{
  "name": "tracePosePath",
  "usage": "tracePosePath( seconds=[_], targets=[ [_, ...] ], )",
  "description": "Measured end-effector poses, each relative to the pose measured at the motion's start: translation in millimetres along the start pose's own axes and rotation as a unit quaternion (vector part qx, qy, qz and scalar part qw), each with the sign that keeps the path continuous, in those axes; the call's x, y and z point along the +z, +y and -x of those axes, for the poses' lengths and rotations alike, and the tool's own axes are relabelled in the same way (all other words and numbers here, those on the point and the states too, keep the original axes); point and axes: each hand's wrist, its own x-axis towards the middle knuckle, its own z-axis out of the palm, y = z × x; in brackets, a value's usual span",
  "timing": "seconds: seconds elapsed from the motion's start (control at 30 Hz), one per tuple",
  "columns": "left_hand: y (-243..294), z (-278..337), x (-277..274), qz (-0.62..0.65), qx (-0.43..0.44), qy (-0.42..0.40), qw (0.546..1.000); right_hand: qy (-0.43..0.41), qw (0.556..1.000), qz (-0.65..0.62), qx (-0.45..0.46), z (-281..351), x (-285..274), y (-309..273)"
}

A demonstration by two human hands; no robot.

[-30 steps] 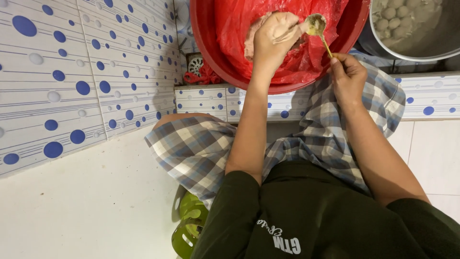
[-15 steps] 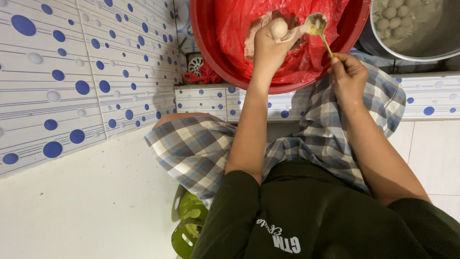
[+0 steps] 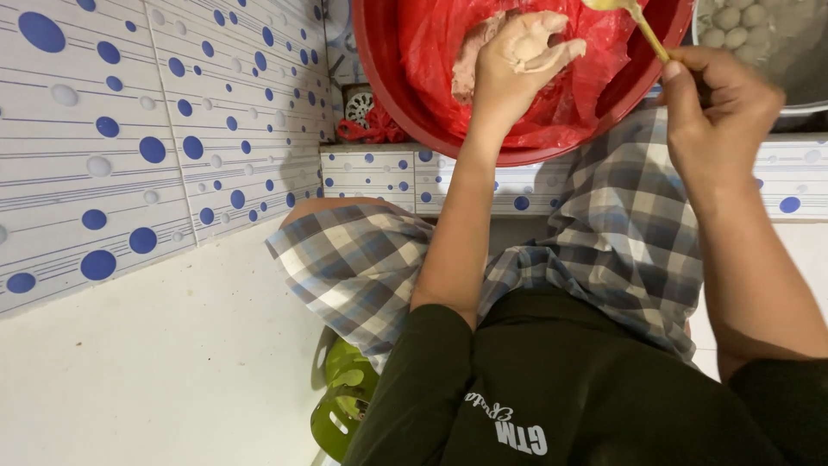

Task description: Manually forming meatballs from paste using hands and a spoon and placing them in a pot of water.

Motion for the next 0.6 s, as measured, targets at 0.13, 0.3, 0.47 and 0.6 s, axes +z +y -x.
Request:
tracePosePath(
  seconds=[0.13,0.3,0.47,0.6],
  targets=[
    [-2,-2,2,0.039,0.031,-0.014,0.999,-0.08,0.972,0.16,-0.153,-12,-12,-32],
    [5,-3,1,-0.055,0.043,0.005,0.998,-0.101,0.959,0.208,-0.162,-14,-6,-52],
    [21,1,3,-0.056,-0.017,0.013,0.998,-0.096,0.952,0.242,-0.161,-12,-2,-53],
    [11,0,2,-0.021,-0.074,0.035,0.996,-0.093,0.94,0.267,-0.189,-11,3,-52]
  ],
)
